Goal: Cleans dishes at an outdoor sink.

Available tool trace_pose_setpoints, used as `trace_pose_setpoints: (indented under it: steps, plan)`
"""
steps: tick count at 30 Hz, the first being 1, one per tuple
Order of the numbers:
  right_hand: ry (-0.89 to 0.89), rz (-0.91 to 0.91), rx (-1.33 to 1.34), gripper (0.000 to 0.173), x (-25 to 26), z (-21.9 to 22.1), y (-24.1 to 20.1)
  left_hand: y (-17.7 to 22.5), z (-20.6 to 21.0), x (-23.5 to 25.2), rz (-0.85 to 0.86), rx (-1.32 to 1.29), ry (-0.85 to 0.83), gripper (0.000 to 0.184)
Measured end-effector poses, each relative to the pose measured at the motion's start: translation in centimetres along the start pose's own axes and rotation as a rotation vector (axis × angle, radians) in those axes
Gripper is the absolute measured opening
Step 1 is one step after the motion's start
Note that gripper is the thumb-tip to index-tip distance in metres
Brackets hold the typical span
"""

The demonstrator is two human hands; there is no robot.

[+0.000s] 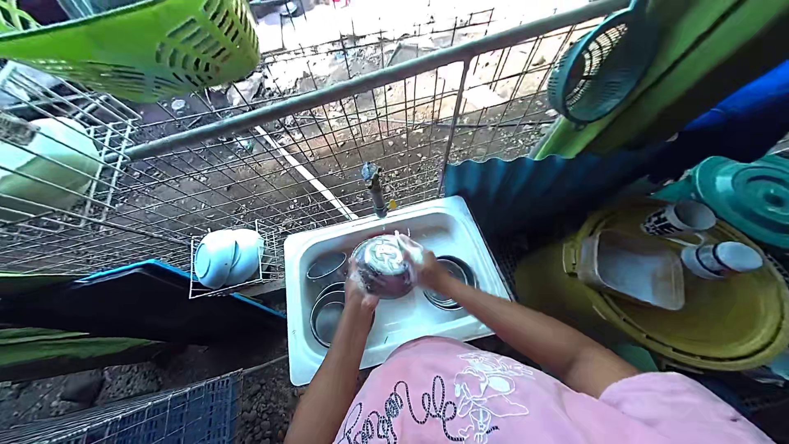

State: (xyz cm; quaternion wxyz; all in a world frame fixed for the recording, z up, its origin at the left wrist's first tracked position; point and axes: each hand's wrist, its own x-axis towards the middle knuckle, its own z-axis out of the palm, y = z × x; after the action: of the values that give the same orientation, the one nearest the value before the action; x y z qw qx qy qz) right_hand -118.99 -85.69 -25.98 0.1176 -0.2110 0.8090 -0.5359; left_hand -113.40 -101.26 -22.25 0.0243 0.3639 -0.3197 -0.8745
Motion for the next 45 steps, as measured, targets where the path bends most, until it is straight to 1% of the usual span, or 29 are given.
trace_pose_setpoints:
  steps: [1, 3, 4, 5, 6, 7, 9, 10, 11, 12, 13, 14, 16, 18, 20, 21, 22, 23, 25, 27, 30, 31, 33, 35, 37, 40, 42, 43, 45]
  plan:
    - [0.029, -0.117, -0.134, 0.044, -1.2, 1.9, -0.3, -0.2, -0.1, 0.3, 0.001, -0.027, 0.039, 0.054]
    - [0.015, -0.275, -0.331, 0.043, -1.9, 4.3, -2.8, -1.0, 0.3, -0.1, 0.024, 0.099, 0.1, 0.049]
    - [-0.069, -0.26, -0.377, 0.041, -1.2, 4.2, -4.5, -1.6, 0.4, -0.8, 0.044, 0.191, 0.091, 0.042]
    - [-0.187, -0.167, -0.368, 0.039, 0.1, 3.4, -5.9, -2.2, 0.5, -1.5, 0.049, 0.27, 0.083, 0.037]
    - [-0.277, -0.04, -0.319, 0.035, 2.0, 2.0, -6.8, -2.4, 0.7, -2.1, 0.042, 0.313, 0.083, 0.038]
    - [-0.297, 0.058, -0.255, 0.031, 3.8, 0.7, -6.5, -2.2, 0.9, -2.6, 0.033, 0.313, 0.069, 0.042]
    - [-0.239, 0.23, -0.141, 0.035, 4.9, -0.5, -3.6, -1.7, 0.6, -2.8, 0.069, 0.262, 0.093, 0.045]
    - [-0.155, 0.23, -0.118, 0.038, 3.8, 0.0, -1.8, -1.4, 0.2, -2.3, 0.107, 0.241, 0.129, 0.046]
    - [-0.085, 0.175, -0.133, 0.04, 2.2, 1.1, -0.7, -1.0, -0.3, -1.6, 0.134, 0.224, 0.157, 0.048]
    - [-0.064, 0.086, -0.161, 0.044, 0.5, 2.3, -0.9, -0.6, -0.8, -0.9, 0.137, 0.218, 0.163, 0.05]
    - [-0.062, -0.017, -0.193, 0.051, -0.9, 3.6, -1.6, -0.3, -1.1, -0.5, 0.121, 0.232, 0.154, 0.052]
    - [-0.06, -0.115, -0.227, 0.052, -1.6, 4.7, -2.6, -0.3, -1.4, -0.4, 0.102, 0.26, 0.147, 0.051]
    - [-0.095, -0.224, -0.243, 0.044, -0.3, 5.1, -4.4, -0.9, -1.3, -0.9, 0.055, 0.31, 0.117, 0.046]
    - [-0.22, -0.069, -0.156, 0.034, 3.0, 2.8, -5.0, -0.7, -0.7, -2.0, 0.028, 0.351, 0.097, 0.041]
    - [-0.165, 0.118, -0.061, 0.035, 4.4, 1.5, -3.1, 0.4, -0.5, -2.4, 0.06, 0.367, 0.122, 0.042]
    - [-0.099, 0.164, -0.036, 0.037, 3.6, 2.0, -1.8, 1.0, -0.6, -2.2, 0.099, 0.365, 0.142, 0.043]
    - [-0.045, 0.139, -0.036, 0.042, 2.3, 3.0, -1.1, 1.6, -0.6, -1.7, 0.135, 0.356, 0.165, 0.042]
    - [-0.026, 0.065, -0.063, 0.05, 1.0, 4.2, -1.3, 2.1, -0.7, -1.1, 0.147, 0.356, 0.181, 0.044]
    - [0.042, -0.14, -0.117, 0.055, -0.5, 7.2, -2.4, 2.2, -1.2, -0.4, 0.112, 0.439, 0.205, 0.043]
    - [0.078, -0.266, -0.117, 0.043, 1.2, 8.2, -3.6, 2.5, -1.6, -0.1, 0.05, 0.525, 0.156, 0.042]
    - [-0.038, -0.148, -0.041, 0.034, 5.5, 6.2, -4.4, 4.7, -2.4, 0.4, 0.079, 0.596, 0.044, 0.035]
    - [-0.067, -0.057, -0.013, 0.031, 6.5, 5.3, -4.5, 5.9, -2.7, 0.8, 0.132, 0.673, 0.007, 0.036]
    - [-0.084, 0.202, 0.063, 0.029, 7.7, 3.9, -3.4, 8.5, -3.4, 2.4, 0.233, 0.973, -0.06, 0.042]
    - [-0.012, 0.317, 0.143, 0.029, 7.8, 3.4, -0.8, 10.5, -4.6, 5.1, 0.294, 1.372, -0.12, 0.041]
    - [-0.003, 0.389, 0.142, 0.031, 7.4, 2.8, 0.6, 11.0, -6.6, 8.4, 0.309, 1.758, -0.173, 0.038]
    - [-0.088, 0.427, 0.032, 0.036, 7.1, 3.1, 2.6, 10.2, -10.3, 11.7, 0.282, 2.109, -0.282, 0.039]
    - [-0.167, 0.368, -0.07, 0.04, 7.2, 4.0, 4.0, 10.1, -11.1, 11.8, 0.228, 2.193, -0.315, 0.049]
    - [-0.229, 0.339, -0.171, 0.046, 7.2, 4.6, 4.6, 10.1, -11.0, 11.7, 0.189, 2.213, -0.305, 0.055]
    - [-0.375, 0.353, -0.406, 0.069, 6.8, 6.2, 5.5, 10.2, -10.6, 11.4, 0.116, 2.265, -0.284, 0.06]
